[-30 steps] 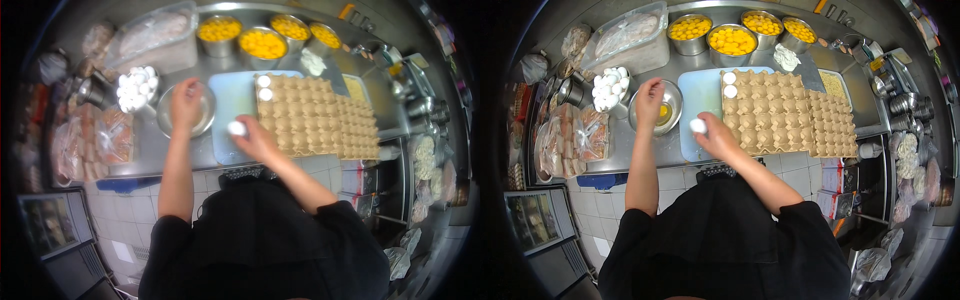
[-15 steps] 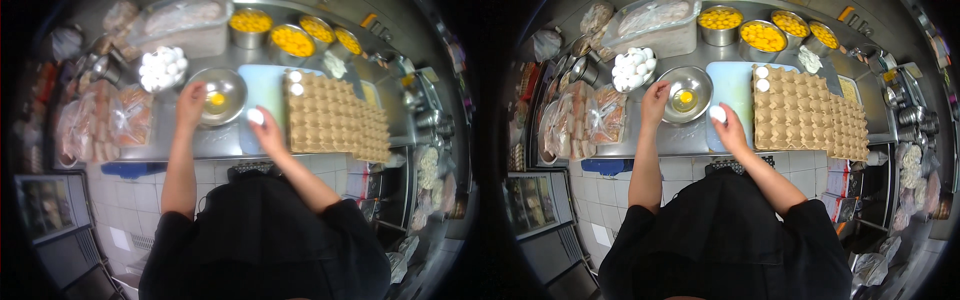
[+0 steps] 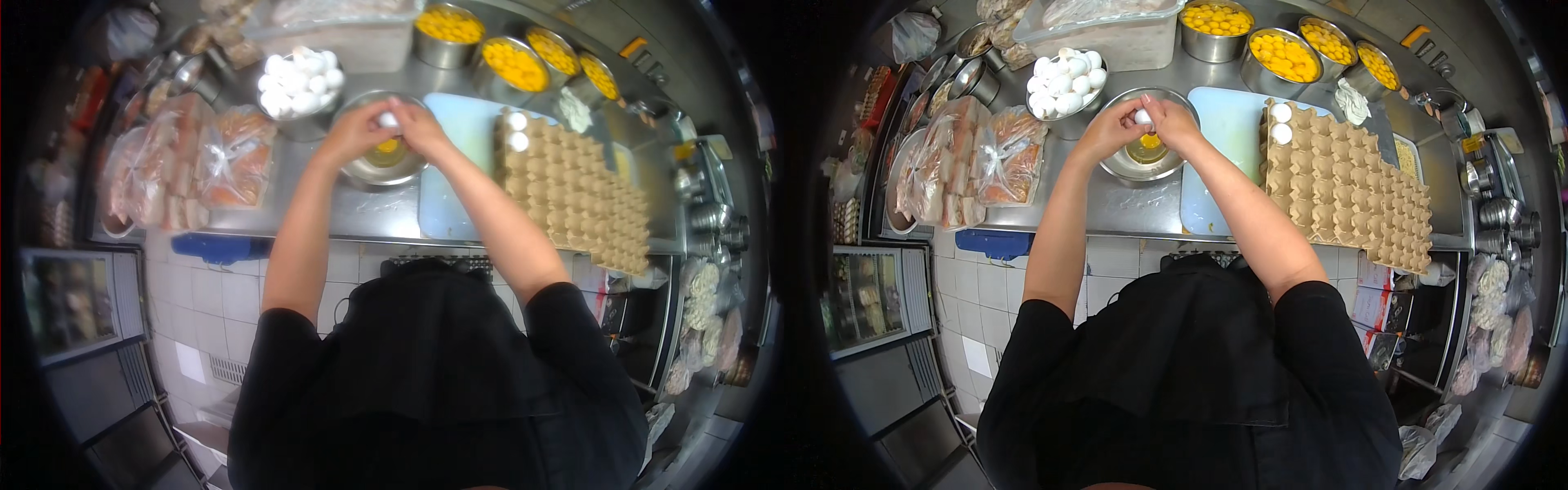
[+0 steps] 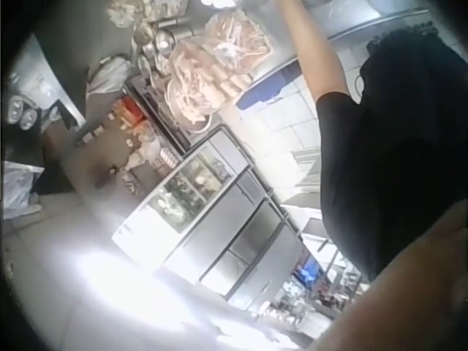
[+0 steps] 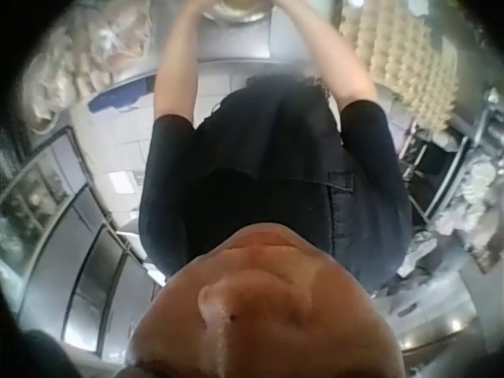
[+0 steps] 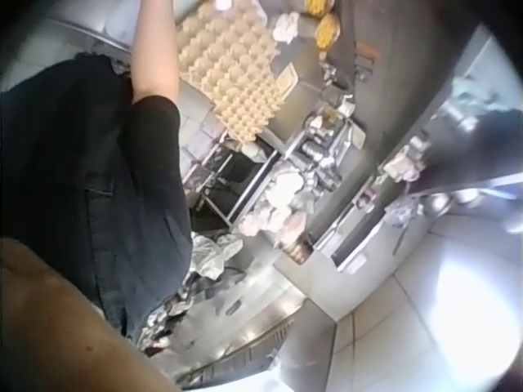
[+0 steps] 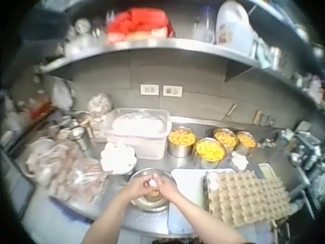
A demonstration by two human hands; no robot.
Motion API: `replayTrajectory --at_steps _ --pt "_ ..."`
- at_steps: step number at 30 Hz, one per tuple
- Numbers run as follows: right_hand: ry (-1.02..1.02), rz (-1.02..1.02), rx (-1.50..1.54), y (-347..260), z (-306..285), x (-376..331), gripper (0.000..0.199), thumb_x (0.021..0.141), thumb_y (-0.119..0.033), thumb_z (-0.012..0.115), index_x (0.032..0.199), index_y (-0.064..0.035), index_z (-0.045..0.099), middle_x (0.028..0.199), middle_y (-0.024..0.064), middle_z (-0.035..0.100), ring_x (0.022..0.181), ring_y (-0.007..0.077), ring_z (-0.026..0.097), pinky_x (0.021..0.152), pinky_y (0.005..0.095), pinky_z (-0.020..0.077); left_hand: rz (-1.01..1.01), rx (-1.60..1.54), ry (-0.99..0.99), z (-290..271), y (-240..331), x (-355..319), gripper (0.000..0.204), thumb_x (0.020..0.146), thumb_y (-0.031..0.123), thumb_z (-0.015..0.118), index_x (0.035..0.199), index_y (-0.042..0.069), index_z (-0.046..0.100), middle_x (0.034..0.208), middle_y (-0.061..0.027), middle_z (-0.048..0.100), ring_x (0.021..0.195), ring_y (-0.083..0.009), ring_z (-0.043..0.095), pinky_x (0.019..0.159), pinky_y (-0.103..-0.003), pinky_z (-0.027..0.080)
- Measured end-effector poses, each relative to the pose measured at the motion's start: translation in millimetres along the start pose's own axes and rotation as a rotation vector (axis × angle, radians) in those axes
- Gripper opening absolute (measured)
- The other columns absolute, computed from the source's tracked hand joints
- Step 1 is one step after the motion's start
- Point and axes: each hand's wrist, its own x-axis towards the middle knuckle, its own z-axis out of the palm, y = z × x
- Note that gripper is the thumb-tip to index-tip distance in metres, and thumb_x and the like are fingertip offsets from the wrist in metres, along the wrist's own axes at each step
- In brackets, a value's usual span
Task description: The recorder is cracking a large number of eggs from trays into metal bowls at a kitchen prep station.
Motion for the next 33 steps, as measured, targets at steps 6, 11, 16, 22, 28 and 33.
replayTrajectory --at_steps 6,11,16,22,28,33 --pt "0.011 -0.133 -0.385 9.2 2.1 6.4 0.061 0.097 -0.054 0.043 0.103 0.0024 0.065 0.099 0.0261 0.067 0.096 0.0422 0.064 0.083 0.0456 0.0495 -0.058 0.069 0.124 11.8 -9.8 -6.1 0.041 0.080 0.011 0.068 0.121 0.005 0.062 0.078 0.0044 0.055 0.068 -0.0059 0.048 0.065 -0.023 0.044" --pt "-0.019 -0.174 -0.564 1.7 -3.0 2.1 0.059 0.098 -0.052 0.043 0.109 0.0020 0.062 0.102 0.0248 0.067 0.098 0.0418 0.063 0.084 0.0463 0.0499 0.026 0.086 0.140 10.1 -18.4 -11.1 0.043 0.079 0.009 0.068 0.122 0.006 0.062 0.087 0.0002 0.058 0.073 -0.0083 0.052 0.067 -0.024 0.045" --pt "0.025 -0.211 -0.535 -21.2 -7.1 2.9 0.058 0.098 -0.051 0.043 0.118 0.0014 0.058 0.110 0.0242 0.065 0.105 0.0386 0.062 0.089 0.0453 0.0483 0.178 0.127 0.212 11.7 5.7 -7.5 0.048 0.079 0.009 0.068 0.126 0.007 0.059 0.101 -0.0058 0.060 0.079 -0.0111 0.055 0.071 -0.024 0.047" --pt "0.155 -0.331 -0.242 -29.4 -21.0 -1.0 0.058 0.096 -0.049 0.048 0.127 0.0000 0.055 0.117 0.0239 0.062 0.109 0.0371 0.061 0.094 0.0438 0.0469 0.203 -0.038 0.562 -28.6 27.2 -6.6 0.048 0.082 0.021 0.076 0.124 0.007 0.059 0.112 -0.0069 0.062 0.086 -0.0151 0.060 0.076 -0.028 0.050" --pt "0.082 0.172 -0.721 45.3 -38.4 -6.2 0.048 0.087 -0.033 0.061 0.118 0.0038 0.054 0.101 0.0243 0.067 0.093 0.0347 0.068 0.079 0.0445 0.0542 0.265 -0.019 0.876 -127.5 7.4 -10.6 0.047 0.085 0.020 0.074 0.126 0.006 0.056 0.106 -0.0054 0.066 0.090 -0.0136 0.061 0.080 -0.027 0.050" --pt "0.144 0.259 -0.299 47.9 -35.3 -20.5 0.031 0.087 -0.020 0.056 0.105 0.0055 0.053 0.083 0.0214 0.067 0.064 0.0299 0.068 0.060 0.0400 0.0553 0.006 0.310 0.919 -155.0 -17.1 5.3 0.050 0.084 0.028 0.072 0.127 0.007 0.057 0.113 -0.0118 0.065 0.100 -0.0217 0.063 0.090 -0.033 0.048"
